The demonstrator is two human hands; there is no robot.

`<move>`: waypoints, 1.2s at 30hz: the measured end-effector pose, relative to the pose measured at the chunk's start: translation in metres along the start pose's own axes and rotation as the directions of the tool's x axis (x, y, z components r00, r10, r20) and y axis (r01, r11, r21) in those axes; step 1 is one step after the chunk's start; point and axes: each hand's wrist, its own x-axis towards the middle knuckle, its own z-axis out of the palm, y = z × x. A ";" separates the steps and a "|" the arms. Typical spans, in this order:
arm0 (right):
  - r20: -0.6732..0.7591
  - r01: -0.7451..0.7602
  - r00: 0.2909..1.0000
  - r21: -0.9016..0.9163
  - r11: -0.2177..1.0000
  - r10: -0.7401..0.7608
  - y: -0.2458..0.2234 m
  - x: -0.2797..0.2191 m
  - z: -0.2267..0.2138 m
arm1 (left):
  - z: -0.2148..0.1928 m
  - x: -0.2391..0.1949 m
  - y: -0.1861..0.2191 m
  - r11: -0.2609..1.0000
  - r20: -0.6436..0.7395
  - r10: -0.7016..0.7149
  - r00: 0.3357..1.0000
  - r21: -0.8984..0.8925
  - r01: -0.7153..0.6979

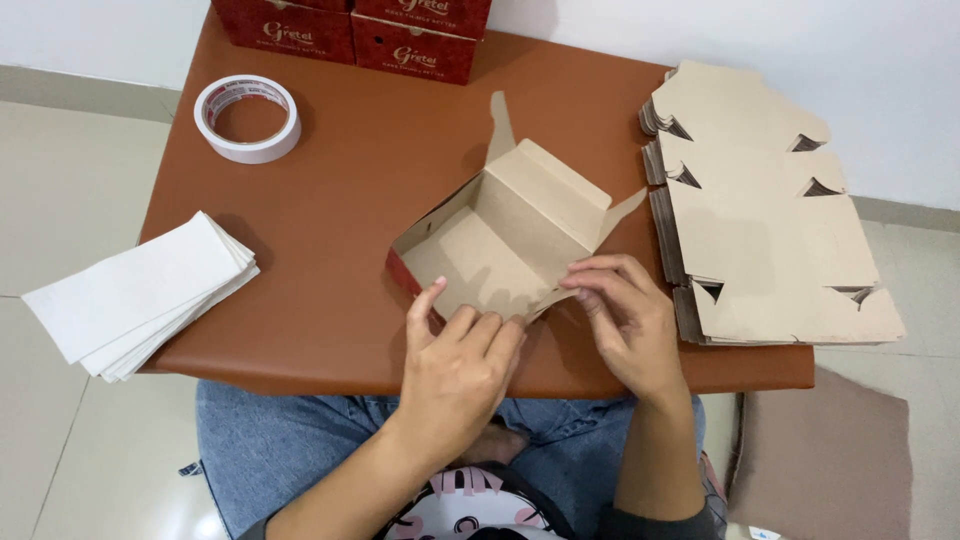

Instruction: Assembling a decorative cardboard box by folding a pre-cut template and inserting a paper liner.

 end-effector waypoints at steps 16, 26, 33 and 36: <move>-0.183 -0.024 0.980 0.279 0.960 0.078 0.021 -0.007 0.019 | 0.006 0.004 -0.024 0.990 -0.012 -0.022 1.000 -0.138 0.020; -0.145 0.149 0.979 0.017 0.989 -0.145 0.003 -0.003 0.027 | 0.004 0.005 -0.025 0.988 0.042 0.008 0.999 -0.154 -0.001; -0.105 0.362 0.922 -0.101 0.927 -0.372 0.015 -0.007 0.034 | 0.007 0.003 -0.026 0.987 0.021 0.024 0.999 -0.160 -0.020; -0.112 0.434 0.886 -0.146 0.889 -0.450 0.010 -0.006 0.034 | 0.008 0.002 -0.026 0.988 0.004 0.024 1.000 -0.150 -0.023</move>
